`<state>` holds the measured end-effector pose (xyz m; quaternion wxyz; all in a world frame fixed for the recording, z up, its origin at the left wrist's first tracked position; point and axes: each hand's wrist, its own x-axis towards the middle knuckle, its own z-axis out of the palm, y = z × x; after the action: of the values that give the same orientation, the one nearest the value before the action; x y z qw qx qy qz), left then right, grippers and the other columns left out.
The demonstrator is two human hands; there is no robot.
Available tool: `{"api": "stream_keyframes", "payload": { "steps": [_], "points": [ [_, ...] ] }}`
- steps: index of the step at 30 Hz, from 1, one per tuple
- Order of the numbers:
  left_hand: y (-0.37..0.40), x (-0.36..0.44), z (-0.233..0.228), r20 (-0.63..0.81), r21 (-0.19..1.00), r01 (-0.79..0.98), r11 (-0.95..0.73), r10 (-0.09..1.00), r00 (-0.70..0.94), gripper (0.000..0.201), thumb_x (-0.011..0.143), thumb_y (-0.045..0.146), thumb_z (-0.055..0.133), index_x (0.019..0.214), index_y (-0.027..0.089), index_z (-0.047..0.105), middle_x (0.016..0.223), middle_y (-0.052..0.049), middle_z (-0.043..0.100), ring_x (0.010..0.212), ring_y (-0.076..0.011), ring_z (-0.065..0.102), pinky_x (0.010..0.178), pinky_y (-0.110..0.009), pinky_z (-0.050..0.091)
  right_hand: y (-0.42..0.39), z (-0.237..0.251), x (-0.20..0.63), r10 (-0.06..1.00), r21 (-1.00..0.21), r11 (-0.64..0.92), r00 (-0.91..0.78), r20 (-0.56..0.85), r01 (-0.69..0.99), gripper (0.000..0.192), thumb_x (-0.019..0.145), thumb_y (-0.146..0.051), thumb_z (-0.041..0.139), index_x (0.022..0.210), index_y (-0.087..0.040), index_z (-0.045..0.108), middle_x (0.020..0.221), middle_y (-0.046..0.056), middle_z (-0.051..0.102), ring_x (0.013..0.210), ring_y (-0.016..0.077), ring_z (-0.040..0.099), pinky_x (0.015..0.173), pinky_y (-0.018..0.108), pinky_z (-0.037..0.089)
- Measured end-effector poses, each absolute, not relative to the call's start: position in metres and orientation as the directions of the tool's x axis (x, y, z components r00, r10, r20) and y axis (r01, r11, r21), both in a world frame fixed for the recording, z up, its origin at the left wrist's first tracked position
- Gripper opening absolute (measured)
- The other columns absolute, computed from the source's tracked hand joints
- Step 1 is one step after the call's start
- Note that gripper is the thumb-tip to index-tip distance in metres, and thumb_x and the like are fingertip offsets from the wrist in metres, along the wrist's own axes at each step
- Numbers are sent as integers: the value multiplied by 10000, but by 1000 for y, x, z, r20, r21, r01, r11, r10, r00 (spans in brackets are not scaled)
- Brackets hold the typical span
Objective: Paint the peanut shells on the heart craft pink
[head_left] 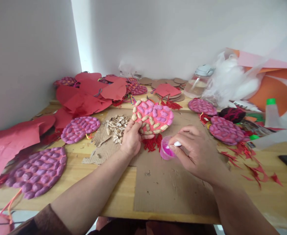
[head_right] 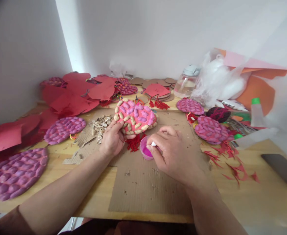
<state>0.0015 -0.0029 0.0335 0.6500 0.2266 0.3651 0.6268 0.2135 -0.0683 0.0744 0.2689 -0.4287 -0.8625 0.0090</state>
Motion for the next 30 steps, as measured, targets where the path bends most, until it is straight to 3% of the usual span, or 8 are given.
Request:
{"api": "stream_keyframes", "payload": {
  "steps": [6, 10, 14, 18, 22, 30],
  "points": [
    [-3, 1, 28, -129, 762, -646, 53, 989, -71, 287, 801, 223, 791, 1045, 218, 640, 755, 37, 705, 572, -129, 686, 552, -255, 658, -67, 76, 223, 766, -316, 601, -417, 489, 734, 46, 1005, -256, 642, 996, -282, 679, 945, -4, 757, 1065, 248, 626, 910, 435, 442],
    [-4, 1, 30, -119, 776, -628, 49, 990, -70, 280, 793, 233, 780, 1037, 210, 644, 711, 37, 683, 534, -132, 666, 518, -260, 646, -70, 80, 230, 765, -483, 555, -187, 616, 677, 51, 1013, -291, 659, 984, -284, 701, 886, 3, 704, 840, 200, 626, 765, 383, 460],
    [-7, 2, 34, -129, 776, -629, 56, 989, -72, 280, 781, 232, 778, 1022, 209, 637, 707, 43, 677, 516, -128, 660, 482, -236, 617, -73, 77, 228, 710, -600, 517, 86, 699, 611, 70, 1020, -313, 665, 1018, -279, 726, 753, -17, 621, 592, 141, 488, 554, 334, 368],
    [-8, 3, 37, -141, 772, -633, 57, 987, -83, 228, 782, 224, 758, 960, 204, 617, 690, 45, 655, 487, -121, 637, 451, -225, 596, -72, 71, 225, 645, -587, 529, 158, 747, 613, 100, 1011, -336, 681, 1056, -272, 744, 875, 23, 701, 734, 183, 612, 675, 358, 487],
    [-8, 2, 38, -160, 770, -635, 68, 983, -88, 218, 781, 225, 764, 942, 198, 619, 674, 49, 637, 490, -114, 627, 464, -222, 601, -72, 69, 224, 640, -589, 532, 167, 751, 608, 116, 1013, -318, 677, 1094, -272, 747, 928, 31, 722, 806, 196, 654, 738, 365, 528],
    [-10, 3, 37, -137, 784, -618, 59, 987, -80, 318, 749, 267, 801, 996, 200, 614, 696, 49, 658, 480, -117, 634, 443, -223, 585, -69, 70, 220, 579, -467, 638, 20, 815, 612, 123, 989, -213, 688, 1096, -261, 724, 1010, 36, 747, 936, 214, 695, 861, 399, 543]
  ]
}}
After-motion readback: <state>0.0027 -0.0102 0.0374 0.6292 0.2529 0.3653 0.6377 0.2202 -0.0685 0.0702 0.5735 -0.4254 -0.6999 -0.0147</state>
